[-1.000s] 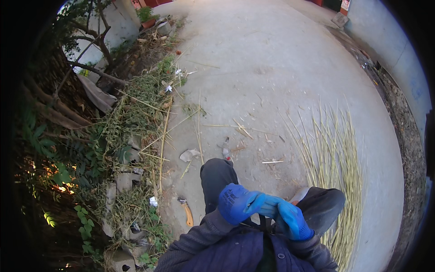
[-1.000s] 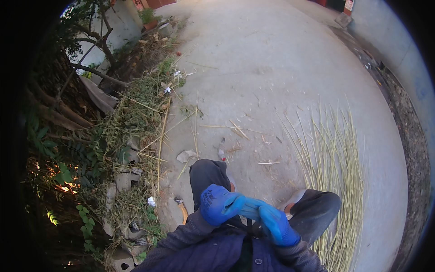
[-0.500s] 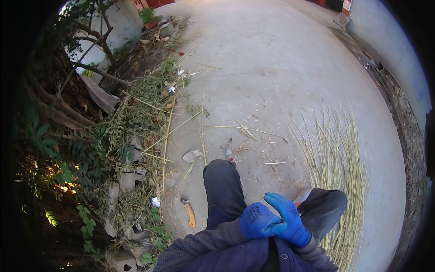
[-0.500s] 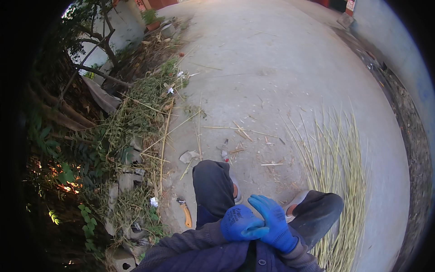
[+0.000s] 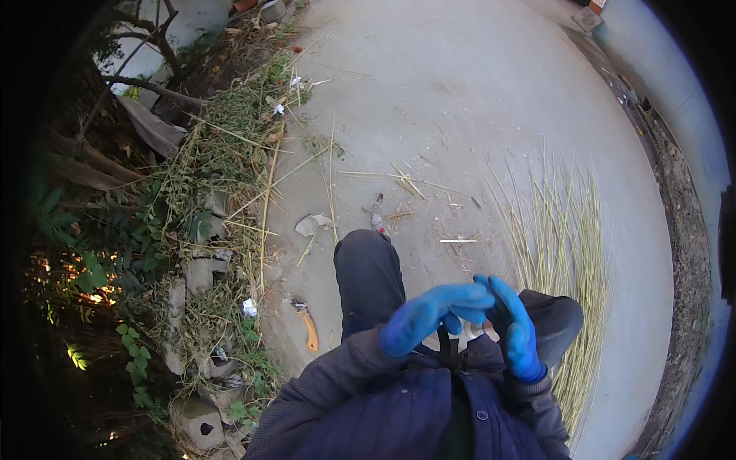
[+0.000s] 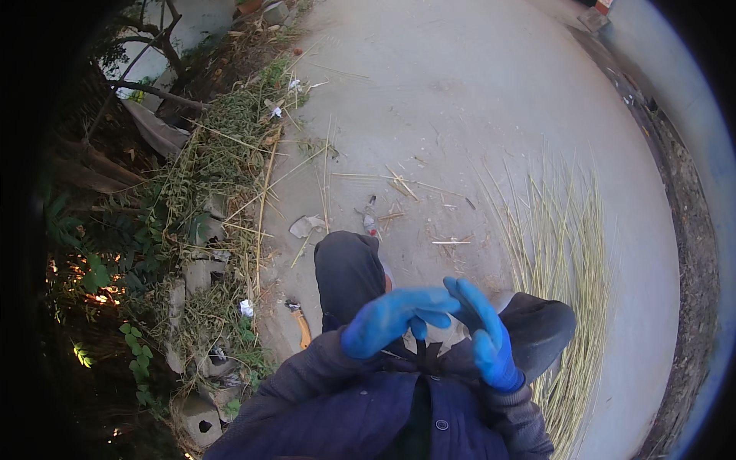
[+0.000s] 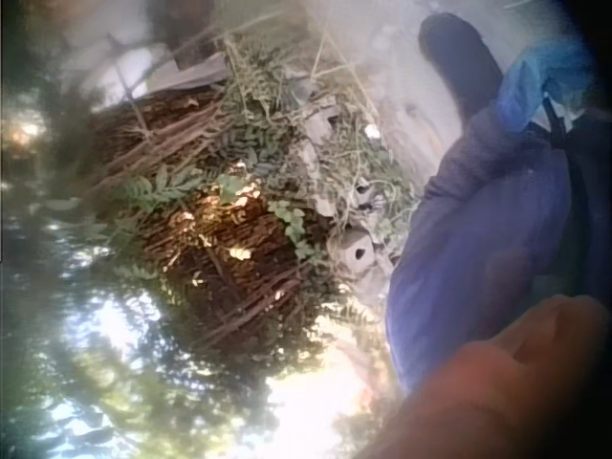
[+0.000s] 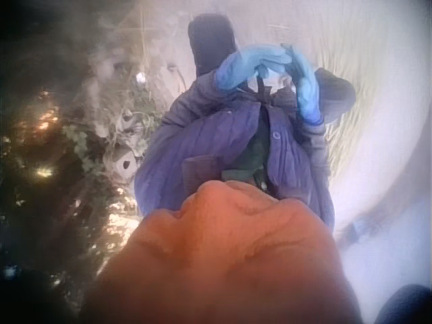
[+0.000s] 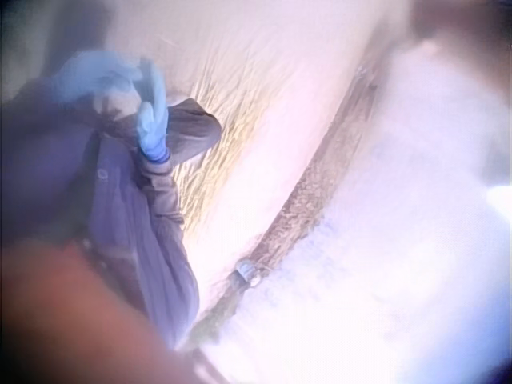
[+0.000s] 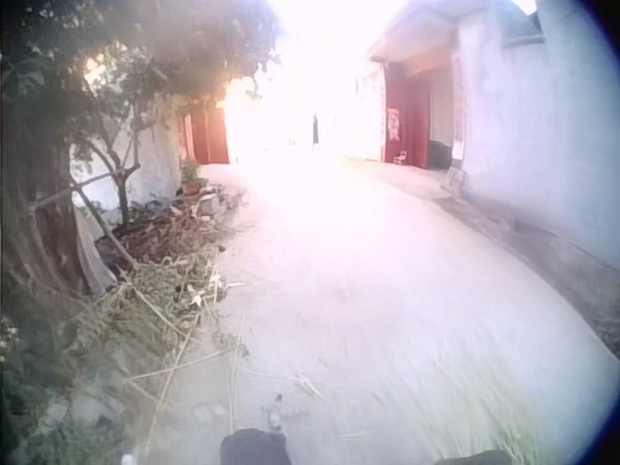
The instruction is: The person sits on a concrete surface and uses pruning shears to trim long, thin sticks one by one. They hold each stick with one hand and cut it with the shears, then place the trimmed pieces onto a growing pile on the ground.
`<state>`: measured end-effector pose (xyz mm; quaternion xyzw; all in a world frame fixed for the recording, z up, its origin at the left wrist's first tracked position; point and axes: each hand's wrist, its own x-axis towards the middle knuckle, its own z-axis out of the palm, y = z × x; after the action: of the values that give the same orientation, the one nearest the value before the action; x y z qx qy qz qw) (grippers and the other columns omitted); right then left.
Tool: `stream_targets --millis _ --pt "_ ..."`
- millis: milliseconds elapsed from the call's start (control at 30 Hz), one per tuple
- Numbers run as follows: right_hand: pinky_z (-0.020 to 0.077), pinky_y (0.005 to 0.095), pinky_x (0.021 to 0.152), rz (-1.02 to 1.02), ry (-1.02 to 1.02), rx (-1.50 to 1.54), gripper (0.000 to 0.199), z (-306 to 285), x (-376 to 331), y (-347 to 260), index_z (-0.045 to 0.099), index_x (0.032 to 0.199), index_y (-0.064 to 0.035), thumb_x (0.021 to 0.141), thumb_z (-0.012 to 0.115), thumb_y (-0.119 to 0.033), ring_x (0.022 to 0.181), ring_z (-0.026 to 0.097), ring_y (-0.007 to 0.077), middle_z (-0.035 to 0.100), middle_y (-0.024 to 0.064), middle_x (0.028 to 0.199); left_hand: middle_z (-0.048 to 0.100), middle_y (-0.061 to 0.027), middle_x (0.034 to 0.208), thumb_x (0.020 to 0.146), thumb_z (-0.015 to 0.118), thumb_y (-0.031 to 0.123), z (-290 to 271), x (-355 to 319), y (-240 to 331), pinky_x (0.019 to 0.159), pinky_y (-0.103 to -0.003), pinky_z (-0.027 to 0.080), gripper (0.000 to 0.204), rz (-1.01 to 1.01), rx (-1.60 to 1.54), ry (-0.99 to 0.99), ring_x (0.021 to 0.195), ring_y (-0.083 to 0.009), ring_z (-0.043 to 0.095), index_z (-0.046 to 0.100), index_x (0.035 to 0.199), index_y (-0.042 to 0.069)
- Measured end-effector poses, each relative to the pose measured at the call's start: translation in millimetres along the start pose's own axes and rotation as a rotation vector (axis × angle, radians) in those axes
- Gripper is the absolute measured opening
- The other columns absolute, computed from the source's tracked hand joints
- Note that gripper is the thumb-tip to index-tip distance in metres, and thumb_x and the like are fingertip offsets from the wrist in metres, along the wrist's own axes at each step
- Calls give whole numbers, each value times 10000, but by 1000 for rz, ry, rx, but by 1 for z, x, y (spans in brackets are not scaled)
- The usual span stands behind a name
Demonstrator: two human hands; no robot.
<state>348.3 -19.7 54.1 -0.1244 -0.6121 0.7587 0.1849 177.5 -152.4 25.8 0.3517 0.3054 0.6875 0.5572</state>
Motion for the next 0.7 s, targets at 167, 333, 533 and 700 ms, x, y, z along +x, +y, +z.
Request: stream_targets --millis 167,333,533,700 --pt "226 527 1187 32 26 449 877 -1 12 9 234 1538 -34 958 333 -685 1438 296 405 238 244 1578 302 -199 1571 894 381 764 -38 -2 27 953 -303 428 973 51 -424 197 1360 -281 432 281 1524 29" --pt "229 503 1177 14 -52 484 844 -2 21 22 288 1532 -62 964 310 -686 1460 256 393 260 217 1582 153 -248 1608 909 415 725 -44 -7 28 1022 -376 412 984 122 -409 261 1466 -351 253 198 1540 1" --pt "228 571 1144 -265 -204 -1100 799 7 23 9 441 1472 -134 819 629 -554 1430 295 434 367 175 1540 336 -232 1541 905 424 731 -48 -8 31 1049 -374 385 945 151 -129 316 1408 -342 366 329 1494 -1" --pt "222 586 1142 -252 -276 -1307 778 9 17 14 434 1474 -160 830 640 -546 1429 288 442 366 171 1537 501 -219 1415 918 441 682 -33 8 65 1023 -398 415 832 499 1350 244 1325 -348 457 499 1376 -9"
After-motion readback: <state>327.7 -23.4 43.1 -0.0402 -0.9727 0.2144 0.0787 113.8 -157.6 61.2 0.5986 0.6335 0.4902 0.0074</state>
